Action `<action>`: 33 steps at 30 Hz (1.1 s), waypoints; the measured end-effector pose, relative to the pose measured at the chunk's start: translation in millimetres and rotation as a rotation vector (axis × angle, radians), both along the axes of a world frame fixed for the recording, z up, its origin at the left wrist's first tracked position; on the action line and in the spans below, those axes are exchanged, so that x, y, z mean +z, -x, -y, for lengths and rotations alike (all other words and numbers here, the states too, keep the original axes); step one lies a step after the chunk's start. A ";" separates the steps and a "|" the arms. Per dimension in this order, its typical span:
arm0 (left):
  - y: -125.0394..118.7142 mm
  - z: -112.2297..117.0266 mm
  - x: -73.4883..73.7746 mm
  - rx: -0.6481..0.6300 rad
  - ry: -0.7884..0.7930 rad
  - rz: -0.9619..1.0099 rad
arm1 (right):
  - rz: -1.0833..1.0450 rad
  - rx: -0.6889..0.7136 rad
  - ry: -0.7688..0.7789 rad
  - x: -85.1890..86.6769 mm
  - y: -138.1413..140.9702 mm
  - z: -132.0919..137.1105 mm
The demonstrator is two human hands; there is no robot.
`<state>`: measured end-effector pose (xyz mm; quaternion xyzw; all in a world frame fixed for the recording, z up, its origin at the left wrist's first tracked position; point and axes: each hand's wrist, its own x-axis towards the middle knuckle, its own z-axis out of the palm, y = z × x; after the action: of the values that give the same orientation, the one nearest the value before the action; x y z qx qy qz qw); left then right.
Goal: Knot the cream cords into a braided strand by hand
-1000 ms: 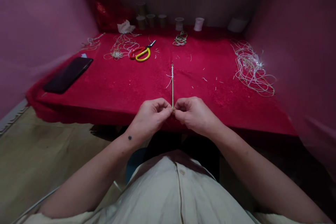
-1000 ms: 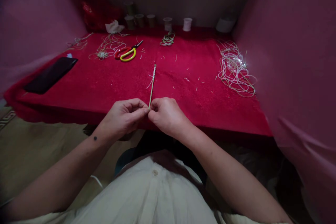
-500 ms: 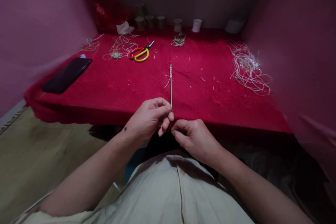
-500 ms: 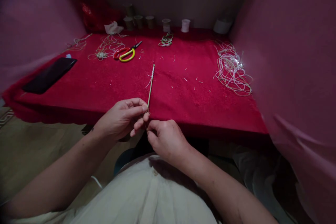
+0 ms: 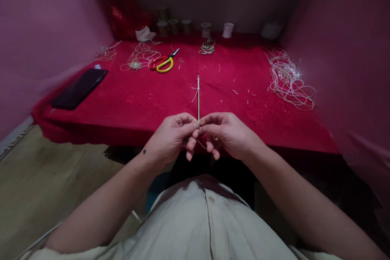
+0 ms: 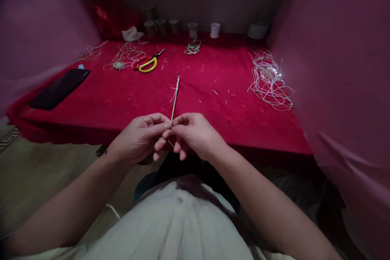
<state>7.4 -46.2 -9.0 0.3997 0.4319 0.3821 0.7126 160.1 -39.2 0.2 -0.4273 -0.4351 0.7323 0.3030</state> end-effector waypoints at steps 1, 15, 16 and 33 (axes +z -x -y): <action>1.3 -0.3 0.4 -0.006 -0.007 -0.009 | 0.008 0.026 0.004 -0.9 0.9 -2.6; 8.2 1.1 13.1 -0.043 -0.040 -0.176 | 0.205 0.116 -0.110 -3.0 1.0 -16.0; 7.9 1.3 13.4 -0.041 -0.048 -0.194 | 0.207 0.120 -0.109 -2.7 0.5 -16.9; 19.8 -4.4 14.2 -0.090 0.019 -0.265 | 0.218 0.119 -0.109 -1.4 3.3 -19.2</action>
<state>-12.4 -41.9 5.2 0.4590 0.5075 0.2892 0.6694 156.8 -20.0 -1.2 -0.4608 -0.5291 0.6734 0.2328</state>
